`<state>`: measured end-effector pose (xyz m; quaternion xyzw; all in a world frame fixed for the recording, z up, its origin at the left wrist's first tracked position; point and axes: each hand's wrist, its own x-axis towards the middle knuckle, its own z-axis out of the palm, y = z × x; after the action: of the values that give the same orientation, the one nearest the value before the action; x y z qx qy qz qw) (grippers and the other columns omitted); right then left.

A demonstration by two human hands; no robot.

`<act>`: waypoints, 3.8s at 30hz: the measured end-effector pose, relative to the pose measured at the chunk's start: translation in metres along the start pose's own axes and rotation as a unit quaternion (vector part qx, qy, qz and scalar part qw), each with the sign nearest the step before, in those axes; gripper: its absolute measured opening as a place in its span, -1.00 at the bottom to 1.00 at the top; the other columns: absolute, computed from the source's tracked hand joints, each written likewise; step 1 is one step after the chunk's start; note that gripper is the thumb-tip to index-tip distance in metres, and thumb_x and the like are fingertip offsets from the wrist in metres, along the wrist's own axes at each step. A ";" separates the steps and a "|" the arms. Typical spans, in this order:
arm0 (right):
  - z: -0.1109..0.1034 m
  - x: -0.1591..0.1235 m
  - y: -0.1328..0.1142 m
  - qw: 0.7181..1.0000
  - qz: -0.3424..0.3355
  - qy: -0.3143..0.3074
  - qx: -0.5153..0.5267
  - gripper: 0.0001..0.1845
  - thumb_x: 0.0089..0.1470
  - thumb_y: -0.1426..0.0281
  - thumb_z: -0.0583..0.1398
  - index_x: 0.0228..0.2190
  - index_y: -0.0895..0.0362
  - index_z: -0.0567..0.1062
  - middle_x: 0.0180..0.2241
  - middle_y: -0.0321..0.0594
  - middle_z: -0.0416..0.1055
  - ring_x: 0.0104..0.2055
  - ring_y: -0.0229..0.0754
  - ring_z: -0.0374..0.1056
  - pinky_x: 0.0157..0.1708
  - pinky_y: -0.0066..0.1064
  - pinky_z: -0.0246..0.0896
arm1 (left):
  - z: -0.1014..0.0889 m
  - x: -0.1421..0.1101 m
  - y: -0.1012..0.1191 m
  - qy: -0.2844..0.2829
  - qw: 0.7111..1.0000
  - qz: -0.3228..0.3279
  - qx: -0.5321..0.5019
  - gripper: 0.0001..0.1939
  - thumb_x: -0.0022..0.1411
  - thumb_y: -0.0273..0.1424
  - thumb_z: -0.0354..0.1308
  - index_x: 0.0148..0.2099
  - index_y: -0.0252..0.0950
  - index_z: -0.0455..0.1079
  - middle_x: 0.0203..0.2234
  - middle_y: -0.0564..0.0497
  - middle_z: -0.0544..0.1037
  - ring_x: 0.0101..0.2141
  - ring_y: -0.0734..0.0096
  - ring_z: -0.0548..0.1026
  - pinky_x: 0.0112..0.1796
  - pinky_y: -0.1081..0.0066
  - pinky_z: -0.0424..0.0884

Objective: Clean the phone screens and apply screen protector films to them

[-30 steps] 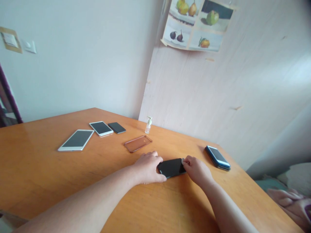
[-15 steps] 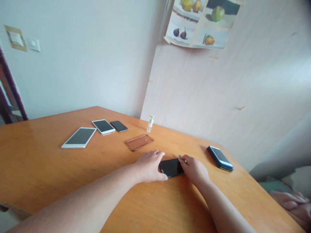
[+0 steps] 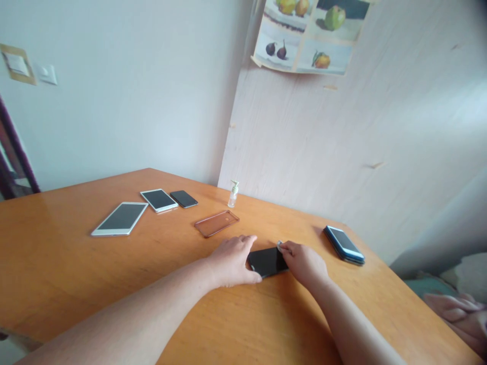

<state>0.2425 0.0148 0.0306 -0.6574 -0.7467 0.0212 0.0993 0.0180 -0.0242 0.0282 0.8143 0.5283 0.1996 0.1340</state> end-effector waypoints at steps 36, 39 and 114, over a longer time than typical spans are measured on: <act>0.009 0.018 0.048 0.976 0.045 -0.032 0.212 -0.72 0.07 0.27 0.11 -0.45 0.18 0.53 -0.54 -0.27 0.44 -0.51 -0.32 0.24 -0.53 -0.52 -0.01 | 0.000 0.003 -0.010 -0.011 0.999 0.043 0.030 -0.49 0.06 -0.05 0.23 0.03 -0.12 0.39 -0.12 -0.03 0.42 -0.09 0.18 0.44 -0.09 0.31 0.35; 0.011 0.020 0.042 0.974 0.038 -0.029 0.223 -0.72 0.08 0.28 0.11 -0.42 0.18 0.55 -0.53 -0.27 0.44 -0.50 -0.32 0.25 -0.52 -0.53 0.01 | 0.000 0.004 -0.012 -0.012 0.999 0.047 0.011 -0.48 0.07 -0.07 0.23 0.06 -0.14 0.38 -0.10 -0.04 0.42 -0.07 0.20 0.44 -0.06 0.32 0.34; -0.023 0.002 0.017 0.990 0.065 -0.113 0.049 -0.63 -0.09 0.39 0.17 -0.21 0.24 0.59 -0.20 0.09 0.55 -0.22 0.00 0.47 -0.42 -0.40 0.24 | 0.010 0.008 -0.022 0.021 0.999 0.025 0.021 -0.42 0.02 0.08 0.21 -0.01 -0.15 0.40 -0.21 -0.03 0.45 -0.14 0.13 0.48 -0.16 0.27 0.37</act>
<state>0.2633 0.0169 0.0510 -0.6920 -0.7071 0.1382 0.0452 0.0079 -0.0076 0.0110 0.8257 0.5142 0.2090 0.1008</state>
